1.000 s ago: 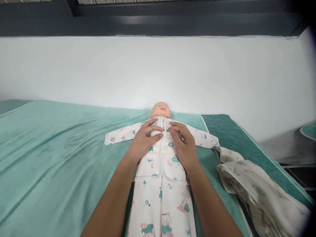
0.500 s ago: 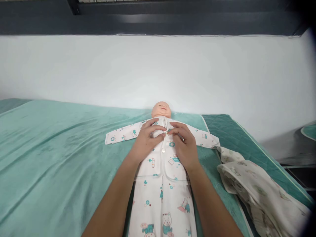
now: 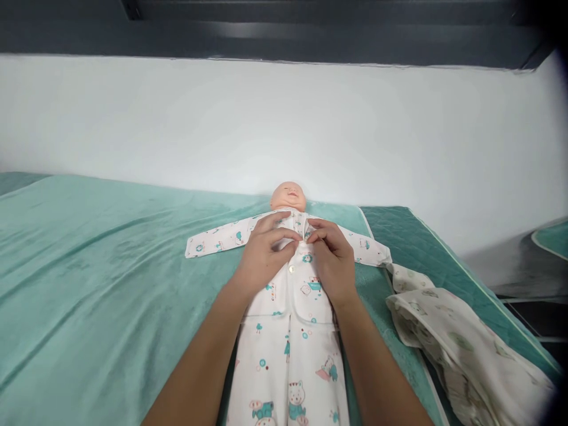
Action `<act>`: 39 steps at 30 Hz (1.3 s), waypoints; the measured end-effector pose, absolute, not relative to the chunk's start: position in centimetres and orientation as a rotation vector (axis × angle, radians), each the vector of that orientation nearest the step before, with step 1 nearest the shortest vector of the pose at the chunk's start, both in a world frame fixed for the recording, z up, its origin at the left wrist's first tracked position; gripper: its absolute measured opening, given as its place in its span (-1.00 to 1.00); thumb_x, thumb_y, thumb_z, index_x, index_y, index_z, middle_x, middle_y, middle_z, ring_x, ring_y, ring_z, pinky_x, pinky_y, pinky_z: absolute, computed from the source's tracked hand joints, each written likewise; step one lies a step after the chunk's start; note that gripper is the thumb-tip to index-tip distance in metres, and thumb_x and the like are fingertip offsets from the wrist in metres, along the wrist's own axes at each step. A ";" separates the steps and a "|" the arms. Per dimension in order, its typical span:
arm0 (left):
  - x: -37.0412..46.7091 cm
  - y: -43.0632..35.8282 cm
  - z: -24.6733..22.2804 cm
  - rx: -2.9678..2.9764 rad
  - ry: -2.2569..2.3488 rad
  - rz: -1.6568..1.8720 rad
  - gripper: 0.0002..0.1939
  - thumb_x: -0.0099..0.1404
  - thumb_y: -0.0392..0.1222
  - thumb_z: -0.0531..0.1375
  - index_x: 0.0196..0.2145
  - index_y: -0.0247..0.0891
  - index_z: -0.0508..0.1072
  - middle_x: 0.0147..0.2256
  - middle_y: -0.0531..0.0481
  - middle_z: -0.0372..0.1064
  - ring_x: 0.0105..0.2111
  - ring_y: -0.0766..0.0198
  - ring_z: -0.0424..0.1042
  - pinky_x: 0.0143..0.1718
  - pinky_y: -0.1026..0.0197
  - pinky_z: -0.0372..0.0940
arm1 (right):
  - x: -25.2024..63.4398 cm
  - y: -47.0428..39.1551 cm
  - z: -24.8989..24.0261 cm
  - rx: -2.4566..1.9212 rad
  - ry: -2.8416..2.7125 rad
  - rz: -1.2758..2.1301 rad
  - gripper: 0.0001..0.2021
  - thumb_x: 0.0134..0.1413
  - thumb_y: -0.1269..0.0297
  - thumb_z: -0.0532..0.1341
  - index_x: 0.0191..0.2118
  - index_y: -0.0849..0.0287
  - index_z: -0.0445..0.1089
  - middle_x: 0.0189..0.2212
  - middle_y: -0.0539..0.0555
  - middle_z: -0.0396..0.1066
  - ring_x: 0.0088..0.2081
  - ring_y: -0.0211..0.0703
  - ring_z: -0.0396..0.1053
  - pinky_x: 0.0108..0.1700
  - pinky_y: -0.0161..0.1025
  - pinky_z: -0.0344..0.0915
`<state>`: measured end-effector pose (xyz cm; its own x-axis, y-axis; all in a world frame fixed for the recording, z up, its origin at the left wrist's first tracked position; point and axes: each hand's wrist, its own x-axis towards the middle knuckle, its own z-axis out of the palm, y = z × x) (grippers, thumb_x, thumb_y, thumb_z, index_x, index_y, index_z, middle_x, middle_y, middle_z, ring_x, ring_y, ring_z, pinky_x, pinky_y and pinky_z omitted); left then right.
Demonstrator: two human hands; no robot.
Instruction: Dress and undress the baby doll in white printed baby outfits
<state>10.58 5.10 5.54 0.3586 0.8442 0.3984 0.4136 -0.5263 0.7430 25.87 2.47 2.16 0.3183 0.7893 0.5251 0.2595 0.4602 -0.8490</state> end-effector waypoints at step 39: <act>6.6 5.1 7.0 2.120 0.822 0.538 -0.83 0.26 0.02 0.24 -0.33 -0.06 0.58 0.39 0.25 -0.12 0.41 0.00 -0.28 0.22 0.00 0.22 | 27.4 -0.6 4.3 -1.202 -1.755 0.733 -0.95 0.15 0.28 0.25 -0.32 -0.02 0.47 0.35 -0.12 0.08 0.41 -0.03 -0.15 0.38 0.06 -0.08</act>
<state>6.57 5.11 7.04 0.7009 0.7062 0.0999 0.3742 -0.4834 0.7914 27.38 -0.55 4.28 -0.1631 0.9319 0.3239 0.4248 0.3626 -0.8295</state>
